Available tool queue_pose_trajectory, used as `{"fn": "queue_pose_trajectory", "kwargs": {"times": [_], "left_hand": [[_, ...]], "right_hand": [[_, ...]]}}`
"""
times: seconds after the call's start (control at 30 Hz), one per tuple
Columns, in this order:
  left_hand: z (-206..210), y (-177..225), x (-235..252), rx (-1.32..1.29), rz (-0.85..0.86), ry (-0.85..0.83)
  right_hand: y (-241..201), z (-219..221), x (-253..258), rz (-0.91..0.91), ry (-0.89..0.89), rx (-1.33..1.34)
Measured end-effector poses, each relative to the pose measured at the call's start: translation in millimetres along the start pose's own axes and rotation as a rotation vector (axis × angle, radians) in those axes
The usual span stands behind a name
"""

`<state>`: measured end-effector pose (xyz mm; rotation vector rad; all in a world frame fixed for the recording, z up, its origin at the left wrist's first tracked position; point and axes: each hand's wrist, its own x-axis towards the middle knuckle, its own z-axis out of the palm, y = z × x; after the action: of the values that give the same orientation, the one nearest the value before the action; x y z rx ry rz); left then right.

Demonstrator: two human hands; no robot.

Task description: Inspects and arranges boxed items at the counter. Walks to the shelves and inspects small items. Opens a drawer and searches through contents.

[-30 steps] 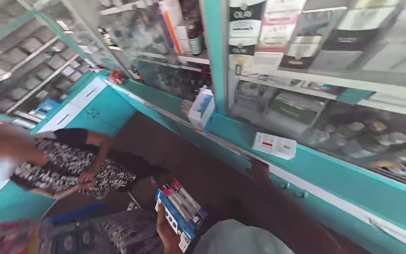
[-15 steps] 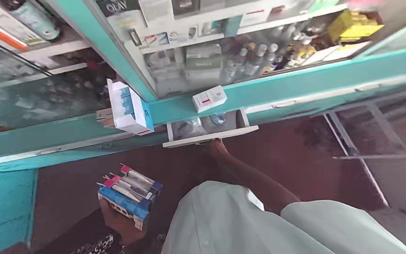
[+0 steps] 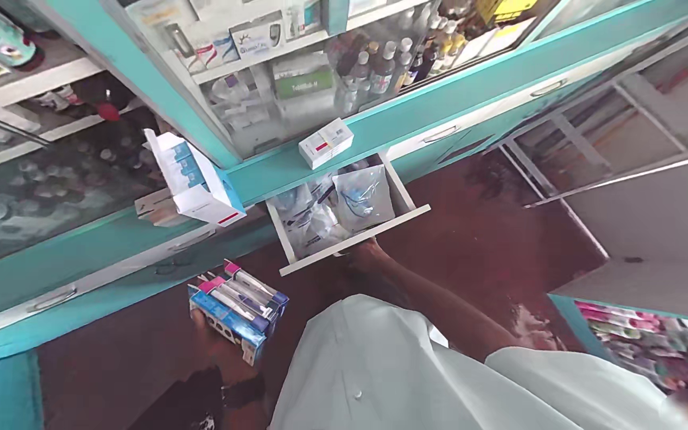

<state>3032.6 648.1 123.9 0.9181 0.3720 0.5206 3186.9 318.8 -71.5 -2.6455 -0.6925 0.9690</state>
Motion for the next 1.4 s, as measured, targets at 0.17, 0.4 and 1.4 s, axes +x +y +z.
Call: {"fn": "queue_pose_trajectory", "kwargs": {"times": [0.17,0.4,1.4], "left_hand": [[11,-3,-1,-0.106,-0.04,-0.056],[40,-22,-2,-0.076,-0.064,-0.034],[207,-251,55,0.756,-0.59,-0.185]], "right_hand": [[-7,-37,-53,-0.084,-0.087,0.297],[50,-144,-47,0.509,0.434,0.553],[144,-215,-194,0.6,0.954,0.731]]}}
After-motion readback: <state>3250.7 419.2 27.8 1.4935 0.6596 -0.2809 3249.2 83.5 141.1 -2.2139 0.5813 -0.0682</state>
